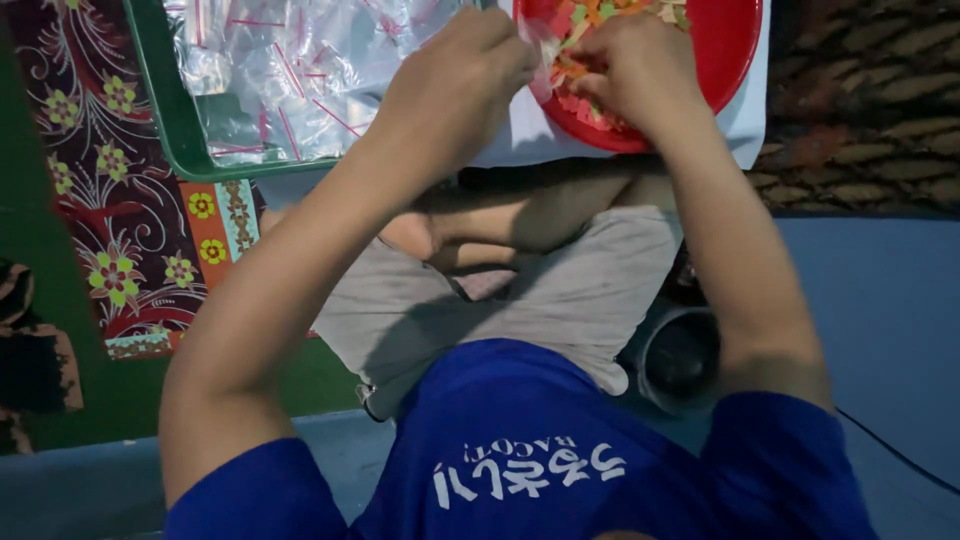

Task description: Packing small snack pieces into plastic zip-lock bags and sealing them while sitting on the floor.

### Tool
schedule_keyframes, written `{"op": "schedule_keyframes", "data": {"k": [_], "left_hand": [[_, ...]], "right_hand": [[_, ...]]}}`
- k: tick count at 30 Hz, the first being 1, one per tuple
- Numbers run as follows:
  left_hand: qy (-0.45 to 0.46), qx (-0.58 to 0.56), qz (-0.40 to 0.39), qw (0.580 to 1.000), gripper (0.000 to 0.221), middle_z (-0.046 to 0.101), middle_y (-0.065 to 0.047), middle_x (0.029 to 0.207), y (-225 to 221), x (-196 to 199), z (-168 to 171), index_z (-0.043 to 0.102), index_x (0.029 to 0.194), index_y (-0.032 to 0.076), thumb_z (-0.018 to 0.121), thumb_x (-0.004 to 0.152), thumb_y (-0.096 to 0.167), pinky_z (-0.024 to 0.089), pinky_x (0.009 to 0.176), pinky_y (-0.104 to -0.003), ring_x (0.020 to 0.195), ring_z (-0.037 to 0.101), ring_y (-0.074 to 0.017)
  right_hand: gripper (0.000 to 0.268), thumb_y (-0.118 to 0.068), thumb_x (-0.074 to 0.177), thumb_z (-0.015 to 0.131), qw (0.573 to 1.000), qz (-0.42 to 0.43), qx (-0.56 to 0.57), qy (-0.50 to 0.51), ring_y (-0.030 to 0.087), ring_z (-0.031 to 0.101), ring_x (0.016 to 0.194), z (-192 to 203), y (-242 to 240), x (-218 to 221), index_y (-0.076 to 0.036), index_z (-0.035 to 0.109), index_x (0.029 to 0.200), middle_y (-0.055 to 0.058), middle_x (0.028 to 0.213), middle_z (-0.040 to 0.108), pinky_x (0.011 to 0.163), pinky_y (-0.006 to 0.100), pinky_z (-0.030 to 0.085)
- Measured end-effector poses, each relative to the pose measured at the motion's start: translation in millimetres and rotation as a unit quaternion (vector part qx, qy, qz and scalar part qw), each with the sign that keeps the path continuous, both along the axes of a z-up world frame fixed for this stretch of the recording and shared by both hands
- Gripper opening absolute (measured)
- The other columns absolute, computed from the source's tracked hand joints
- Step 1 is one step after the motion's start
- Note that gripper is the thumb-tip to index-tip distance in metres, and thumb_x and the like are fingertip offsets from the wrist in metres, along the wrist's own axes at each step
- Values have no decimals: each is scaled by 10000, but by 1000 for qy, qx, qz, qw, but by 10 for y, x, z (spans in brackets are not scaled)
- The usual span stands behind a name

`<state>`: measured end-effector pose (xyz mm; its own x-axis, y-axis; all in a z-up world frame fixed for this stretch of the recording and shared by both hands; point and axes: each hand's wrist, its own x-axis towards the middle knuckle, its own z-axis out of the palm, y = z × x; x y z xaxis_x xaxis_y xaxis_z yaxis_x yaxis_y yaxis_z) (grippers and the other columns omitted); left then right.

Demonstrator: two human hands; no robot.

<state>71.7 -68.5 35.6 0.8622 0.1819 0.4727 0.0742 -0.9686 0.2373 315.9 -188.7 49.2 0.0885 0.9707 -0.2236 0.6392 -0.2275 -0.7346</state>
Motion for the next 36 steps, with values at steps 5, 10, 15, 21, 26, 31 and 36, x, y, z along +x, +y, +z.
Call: {"op": "schedule_keyframes", "data": {"k": [5,10,15,21,26,31,36], "left_hand": [[-13,-2,7,1000,126,642,-76,1012,152,228,35,728,996,79,646,900,76,527,775,-361,981,585,-288],[-30,-6,25,999,130,662,-71,1024,285,394,44,745,980,66,663,880,56,520,807,-363,983,579,-281],[-45,-4,37,998,133,679,-68,1034,389,568,59,758,967,55,676,864,39,515,833,-365,984,574,-275],[12,-128,68,989,372,689,-157,991,299,723,74,513,1197,88,737,900,85,521,714,-481,925,670,-360],[4,-148,52,988,382,652,-176,837,257,800,79,411,1171,94,713,937,96,477,615,-505,734,663,-374],[4,-148,37,988,343,645,-172,817,226,798,147,406,1140,75,684,942,110,474,628,-490,754,651,-364],[2,-148,39,988,343,629,-185,802,227,790,144,395,1142,79,680,954,114,470,605,-510,699,645,-387]], "right_hand": [[72,-38,943,697,998,-43,41,23,202,638,707,-172,20,178,20,711,985,106,824,709,643,298,520],[106,-5,977,691,993,-74,80,43,159,619,728,-284,71,317,43,730,1064,96,883,713,661,266,517],[142,21,1004,686,986,-100,117,58,124,604,744,-214,105,378,61,745,1127,88,930,715,675,240,514],[112,41,1060,672,969,-110,168,145,119,612,805,96,40,287,73,719,1156,112,955,705,737,207,505],[117,53,1038,736,974,-70,192,96,110,553,733,236,88,243,113,727,1138,94,882,673,641,222,449],[103,66,1017,754,974,-68,203,73,111,586,730,267,158,259,119,736,1104,103,886,696,635,216,470],[120,95,991,780,973,-63,216,57,109,581,721,291,177,235,134,747,1100,103,873,696,628,214,468]]}}
